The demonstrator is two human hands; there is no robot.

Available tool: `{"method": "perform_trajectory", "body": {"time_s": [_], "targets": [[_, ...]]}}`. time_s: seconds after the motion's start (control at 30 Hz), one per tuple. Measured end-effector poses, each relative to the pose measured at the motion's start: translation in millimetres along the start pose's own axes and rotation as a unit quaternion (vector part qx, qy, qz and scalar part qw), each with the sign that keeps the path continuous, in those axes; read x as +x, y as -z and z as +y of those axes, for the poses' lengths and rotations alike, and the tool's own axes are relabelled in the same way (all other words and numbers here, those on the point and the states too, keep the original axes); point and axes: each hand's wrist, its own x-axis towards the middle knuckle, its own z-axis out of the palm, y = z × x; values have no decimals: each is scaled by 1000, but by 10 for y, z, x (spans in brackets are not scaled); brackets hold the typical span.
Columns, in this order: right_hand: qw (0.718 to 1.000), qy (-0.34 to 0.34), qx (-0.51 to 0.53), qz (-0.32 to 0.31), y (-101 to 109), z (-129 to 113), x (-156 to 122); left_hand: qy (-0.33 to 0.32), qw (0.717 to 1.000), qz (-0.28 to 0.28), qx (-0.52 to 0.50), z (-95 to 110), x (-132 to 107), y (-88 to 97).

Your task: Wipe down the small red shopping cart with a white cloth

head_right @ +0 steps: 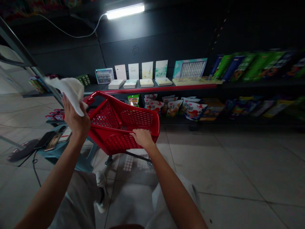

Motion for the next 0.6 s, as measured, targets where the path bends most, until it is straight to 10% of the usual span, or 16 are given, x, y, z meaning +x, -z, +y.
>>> {"method": "perform_trajectory", "body": {"time_s": [0.2,0.6], "targets": [[1000,-5,-2,13,-2,-30,0,-154,964,-211,43,-13,-529,-433],[996,42,35,67,-51,-11,87,-135,976,-171,30,21,-870,-857]]}}
